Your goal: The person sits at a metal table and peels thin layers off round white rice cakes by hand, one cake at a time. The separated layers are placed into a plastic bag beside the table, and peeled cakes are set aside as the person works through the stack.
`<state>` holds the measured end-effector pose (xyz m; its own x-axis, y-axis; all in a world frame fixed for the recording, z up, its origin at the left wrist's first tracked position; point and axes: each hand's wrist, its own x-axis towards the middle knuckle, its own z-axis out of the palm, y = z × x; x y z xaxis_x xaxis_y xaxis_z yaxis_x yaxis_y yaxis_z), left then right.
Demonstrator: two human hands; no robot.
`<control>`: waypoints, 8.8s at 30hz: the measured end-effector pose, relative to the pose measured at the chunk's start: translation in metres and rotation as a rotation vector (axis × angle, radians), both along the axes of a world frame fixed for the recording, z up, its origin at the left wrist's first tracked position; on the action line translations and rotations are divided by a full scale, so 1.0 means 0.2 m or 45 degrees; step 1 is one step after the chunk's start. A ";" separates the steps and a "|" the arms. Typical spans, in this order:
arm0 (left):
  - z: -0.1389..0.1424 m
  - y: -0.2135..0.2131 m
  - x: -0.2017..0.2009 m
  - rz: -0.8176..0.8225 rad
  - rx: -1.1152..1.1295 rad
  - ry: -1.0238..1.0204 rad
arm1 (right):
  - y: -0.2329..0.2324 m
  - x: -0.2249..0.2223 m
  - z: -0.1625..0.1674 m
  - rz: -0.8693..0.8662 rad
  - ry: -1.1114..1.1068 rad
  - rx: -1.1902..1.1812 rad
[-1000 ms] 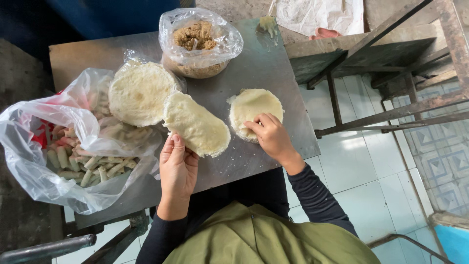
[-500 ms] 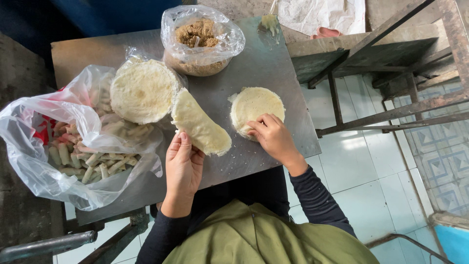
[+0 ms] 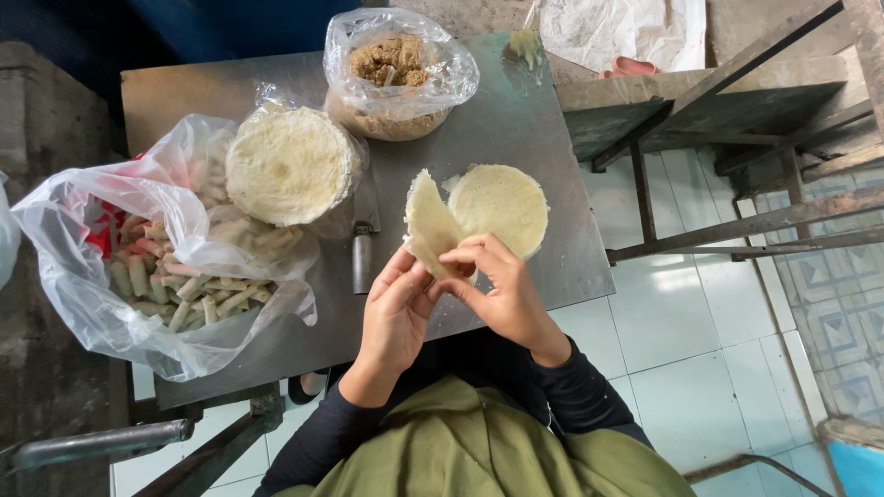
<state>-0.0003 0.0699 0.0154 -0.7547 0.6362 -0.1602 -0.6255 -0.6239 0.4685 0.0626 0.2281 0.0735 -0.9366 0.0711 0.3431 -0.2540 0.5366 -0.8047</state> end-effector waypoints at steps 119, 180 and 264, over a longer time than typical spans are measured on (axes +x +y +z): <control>0.11 -0.10 -0.19 0.872 -1.475 1.693 | 0.19 -0.01 -0.03 -0.315 0.068 -1.161; -0.06 0.14 -0.02 -0.031 -0.361 0.266 | 0.00 0.09 -0.27 -0.224 -0.255 -1.408; 0.38 0.58 -0.77 -0.848 -0.577 1.946 | 0.80 -0.20 0.41 0.301 -0.261 -0.325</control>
<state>-0.1534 0.1859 0.0916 -0.0294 0.9877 0.1534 0.4417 -0.1248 0.8884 0.0231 0.3872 0.1549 -0.9845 -0.0954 0.1469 -0.1670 0.2587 -0.9514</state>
